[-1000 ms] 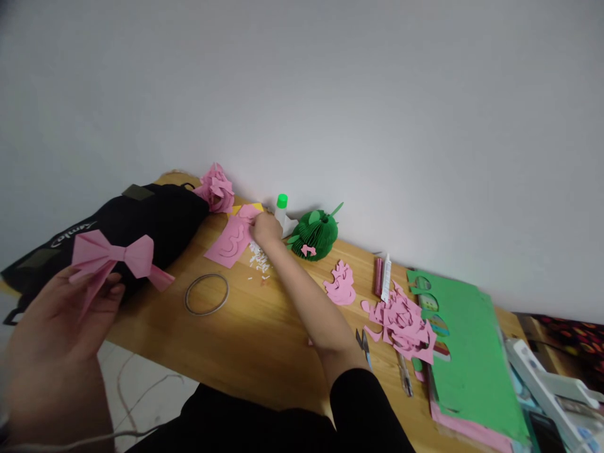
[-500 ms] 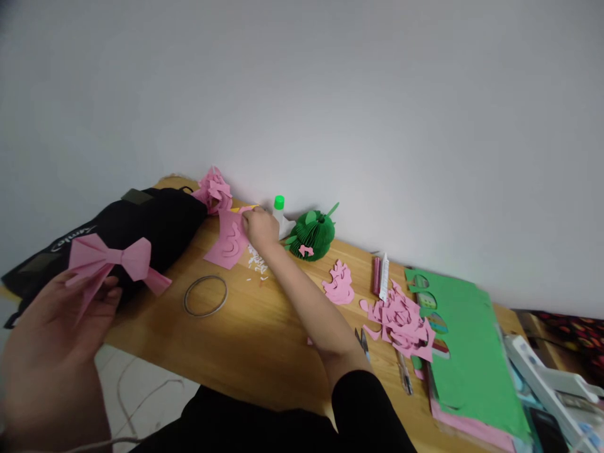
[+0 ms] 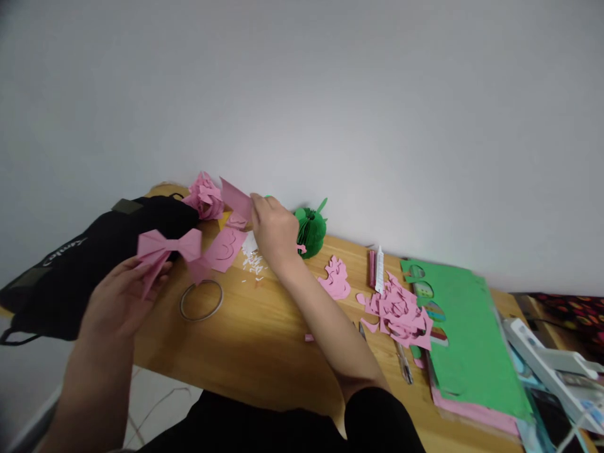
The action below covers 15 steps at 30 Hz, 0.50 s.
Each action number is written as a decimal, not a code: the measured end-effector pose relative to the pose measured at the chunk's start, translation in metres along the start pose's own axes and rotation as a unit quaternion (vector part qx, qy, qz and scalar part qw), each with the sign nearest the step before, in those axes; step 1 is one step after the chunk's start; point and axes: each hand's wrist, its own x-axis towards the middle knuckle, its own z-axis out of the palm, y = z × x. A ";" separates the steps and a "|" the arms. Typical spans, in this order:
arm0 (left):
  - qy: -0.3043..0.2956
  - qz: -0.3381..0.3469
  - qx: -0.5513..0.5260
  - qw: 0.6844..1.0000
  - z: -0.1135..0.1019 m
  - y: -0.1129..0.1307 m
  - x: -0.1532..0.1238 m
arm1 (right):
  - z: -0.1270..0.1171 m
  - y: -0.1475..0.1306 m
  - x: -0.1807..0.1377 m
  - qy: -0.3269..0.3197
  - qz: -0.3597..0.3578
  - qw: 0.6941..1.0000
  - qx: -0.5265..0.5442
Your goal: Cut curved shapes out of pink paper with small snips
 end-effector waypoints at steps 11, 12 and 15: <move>-0.054 -0.004 0.212 0.976 0.051 -0.062 0.081 | -0.096 0.042 -0.104 0.244 0.075 0.962 0.099; -0.057 0.004 0.238 0.970 0.051 -0.065 0.084 | -0.100 0.047 -0.113 0.238 0.103 0.960 0.103; -0.071 0.048 0.302 0.949 0.050 -0.070 0.087 | -0.103 0.060 -0.139 0.206 0.183 0.949 0.151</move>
